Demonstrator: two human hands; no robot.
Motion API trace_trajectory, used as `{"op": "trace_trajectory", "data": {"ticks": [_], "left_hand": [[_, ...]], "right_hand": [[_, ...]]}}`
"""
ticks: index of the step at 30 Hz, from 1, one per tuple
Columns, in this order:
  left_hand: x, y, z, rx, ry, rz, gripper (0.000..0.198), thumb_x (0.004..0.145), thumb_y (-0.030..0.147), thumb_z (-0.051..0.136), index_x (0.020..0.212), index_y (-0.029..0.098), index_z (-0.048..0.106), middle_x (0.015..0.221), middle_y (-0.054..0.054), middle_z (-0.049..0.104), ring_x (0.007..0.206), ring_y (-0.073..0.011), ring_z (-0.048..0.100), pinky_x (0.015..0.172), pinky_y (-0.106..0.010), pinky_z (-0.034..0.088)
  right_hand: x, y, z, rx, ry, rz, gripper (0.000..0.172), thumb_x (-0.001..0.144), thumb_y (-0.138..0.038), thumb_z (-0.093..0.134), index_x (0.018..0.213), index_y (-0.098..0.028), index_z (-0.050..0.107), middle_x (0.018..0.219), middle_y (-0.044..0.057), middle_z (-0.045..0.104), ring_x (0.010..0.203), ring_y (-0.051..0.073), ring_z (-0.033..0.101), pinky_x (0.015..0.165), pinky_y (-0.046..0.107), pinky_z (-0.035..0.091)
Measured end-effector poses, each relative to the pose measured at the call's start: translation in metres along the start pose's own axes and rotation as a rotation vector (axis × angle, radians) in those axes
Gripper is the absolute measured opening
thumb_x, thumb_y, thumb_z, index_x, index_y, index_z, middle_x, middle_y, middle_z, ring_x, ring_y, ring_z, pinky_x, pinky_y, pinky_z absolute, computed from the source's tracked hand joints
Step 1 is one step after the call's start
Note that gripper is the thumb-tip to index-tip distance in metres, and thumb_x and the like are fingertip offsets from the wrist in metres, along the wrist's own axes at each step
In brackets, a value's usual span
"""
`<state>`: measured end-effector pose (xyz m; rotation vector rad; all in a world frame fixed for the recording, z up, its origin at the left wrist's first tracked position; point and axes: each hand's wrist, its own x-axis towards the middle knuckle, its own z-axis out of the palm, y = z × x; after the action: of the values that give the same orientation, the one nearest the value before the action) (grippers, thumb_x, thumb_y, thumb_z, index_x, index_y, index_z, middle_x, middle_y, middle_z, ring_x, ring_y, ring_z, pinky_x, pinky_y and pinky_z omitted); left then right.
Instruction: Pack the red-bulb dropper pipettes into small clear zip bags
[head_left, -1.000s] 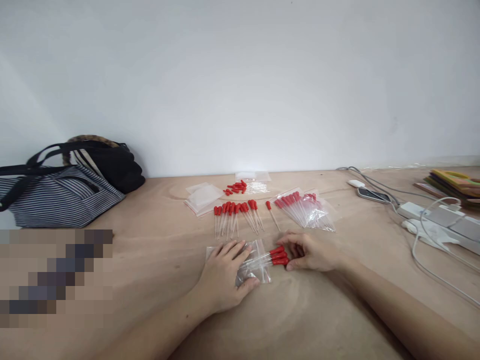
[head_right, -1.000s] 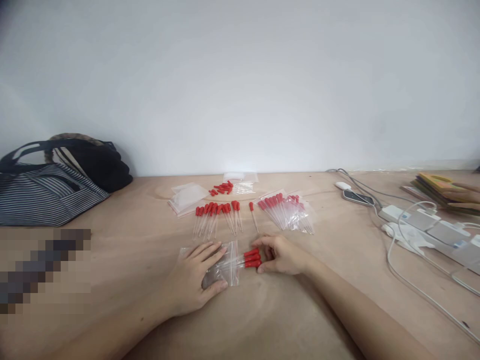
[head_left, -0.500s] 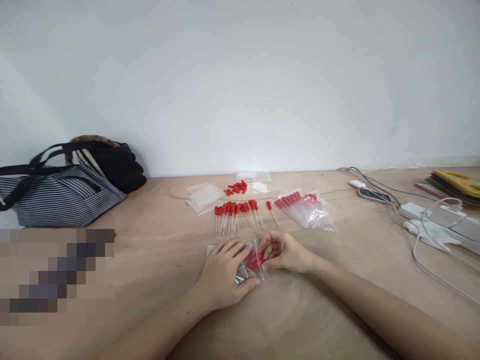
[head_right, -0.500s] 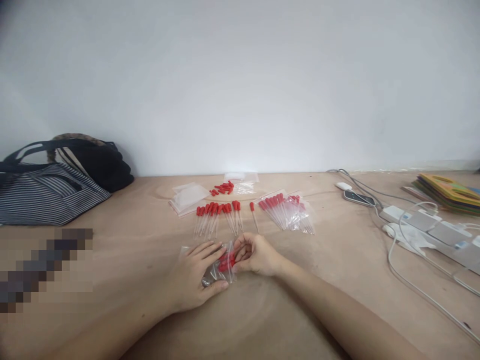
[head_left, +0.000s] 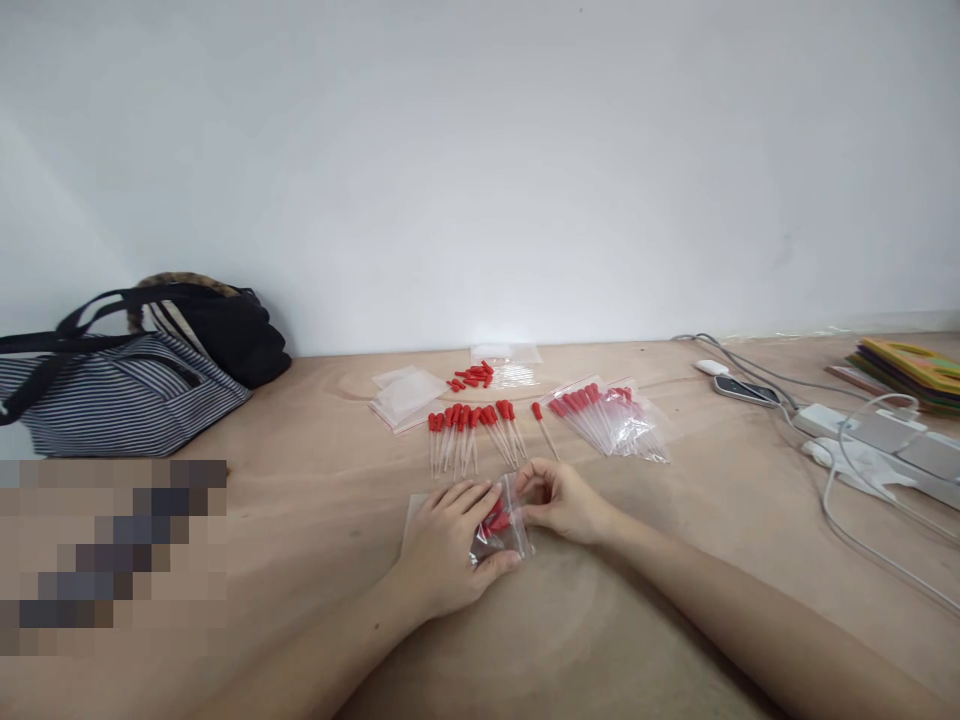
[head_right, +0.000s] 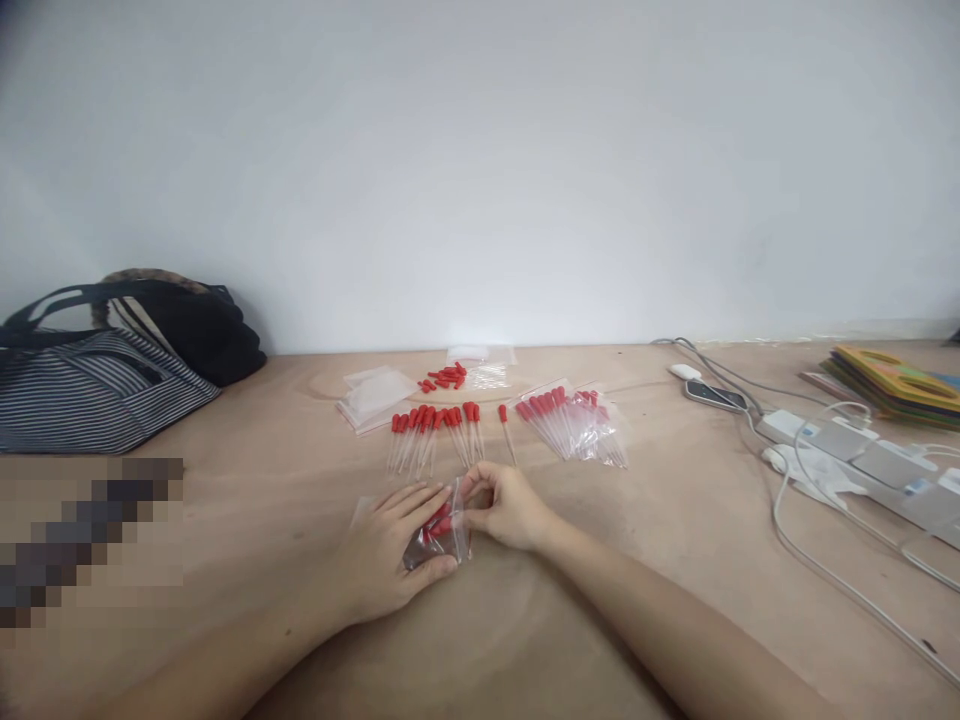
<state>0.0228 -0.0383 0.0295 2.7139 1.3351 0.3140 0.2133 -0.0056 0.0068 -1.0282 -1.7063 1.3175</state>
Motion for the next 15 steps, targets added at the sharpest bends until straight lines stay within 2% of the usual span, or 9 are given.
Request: {"op": "trace_trajectory", "data": {"ticks": [2, 4, 6, 7, 9, 11, 15], "left_hand": [[0.000, 0.001, -0.003, 0.010, 0.006, 0.012, 0.067, 0.072, 0.055, 0.054, 0.124, 0.013, 0.044, 0.127, -0.012, 0.048, 0.116, -0.0295, 0.043, 0.096, -0.046, 0.035], [-0.001, -0.001, -0.006, 0.021, 0.014, 0.030, 0.069, 0.071, 0.054, 0.056, 0.124, 0.012, 0.043, 0.126, -0.014, 0.048, 0.115, -0.0301, 0.043, 0.096, -0.047, 0.035], [-0.003, -0.005, -0.009, 0.028, 0.032, 0.044, 0.066, 0.072, 0.053, 0.055, 0.123, 0.012, 0.045, 0.126, -0.014, 0.048, 0.115, -0.0308, 0.043, 0.096, -0.048, 0.034], [-0.005, -0.007, -0.009, 0.026, 0.041, 0.050, 0.064, 0.073, 0.053, 0.055, 0.122, 0.012, 0.046, 0.125, -0.014, 0.048, 0.115, -0.0309, 0.043, 0.096, -0.049, 0.034], [-0.008, -0.013, -0.008, 0.015, 0.058, 0.060, 0.059, 0.076, 0.052, 0.052, 0.120, 0.014, 0.048, 0.125, -0.014, 0.049, 0.115, -0.0304, 0.043, 0.095, -0.048, 0.036], [-0.011, -0.017, -0.006, 0.001, 0.054, 0.074, 0.055, 0.077, 0.051, 0.051, 0.120, 0.015, 0.048, 0.123, -0.013, 0.050, 0.114, -0.0296, 0.044, 0.093, -0.047, 0.038], [-0.013, -0.019, -0.003, -0.016, 0.032, 0.089, 0.051, 0.078, 0.048, 0.051, 0.120, 0.018, 0.048, 0.122, -0.012, 0.052, 0.111, -0.0281, 0.047, 0.091, -0.045, 0.040]], "right_hand": [[0.008, -0.002, -0.018, -0.190, 0.023, 0.027, 0.022, 0.059, -0.023, 0.069, 0.075, -0.016, 0.056, 0.072, -0.001, 0.062, 0.055, 0.008, 0.052, 0.051, 0.020, 0.039], [0.019, -0.002, -0.037, -0.472, 0.273, 0.138, 0.012, 0.065, -0.020, 0.063, 0.073, -0.016, 0.056, 0.071, 0.000, 0.062, 0.058, 0.010, 0.054, 0.054, 0.020, 0.040], [0.033, -0.002, -0.051, -0.562, 0.382, 0.199, 0.010, 0.068, -0.019, 0.059, 0.076, -0.015, 0.055, 0.076, 0.004, 0.062, 0.068, 0.013, 0.057, 0.061, 0.022, 0.041], [0.040, -0.002, -0.056, -0.597, 0.427, 0.231, 0.014, 0.067, -0.019, 0.060, 0.079, -0.015, 0.055, 0.080, 0.006, 0.062, 0.074, 0.016, 0.057, 0.063, 0.023, 0.040], [0.053, 0.000, -0.059, -0.635, 0.478, 0.293, 0.025, 0.064, -0.020, 0.063, 0.086, -0.013, 0.055, 0.087, 0.011, 0.062, 0.082, 0.021, 0.058, 0.064, 0.025, 0.040], [0.062, 0.001, -0.057, -0.654, 0.502, 0.357, 0.030, 0.061, -0.019, 0.065, 0.090, -0.012, 0.055, 0.089, 0.014, 0.062, 0.082, 0.024, 0.059, 0.062, 0.026, 0.040], [0.077, 0.003, -0.045, -0.630, 0.483, 0.422, 0.023, 0.061, -0.020, 0.064, 0.082, -0.013, 0.060, 0.076, 0.010, 0.065, 0.073, 0.021, 0.061, 0.057, 0.024, 0.041]]}}
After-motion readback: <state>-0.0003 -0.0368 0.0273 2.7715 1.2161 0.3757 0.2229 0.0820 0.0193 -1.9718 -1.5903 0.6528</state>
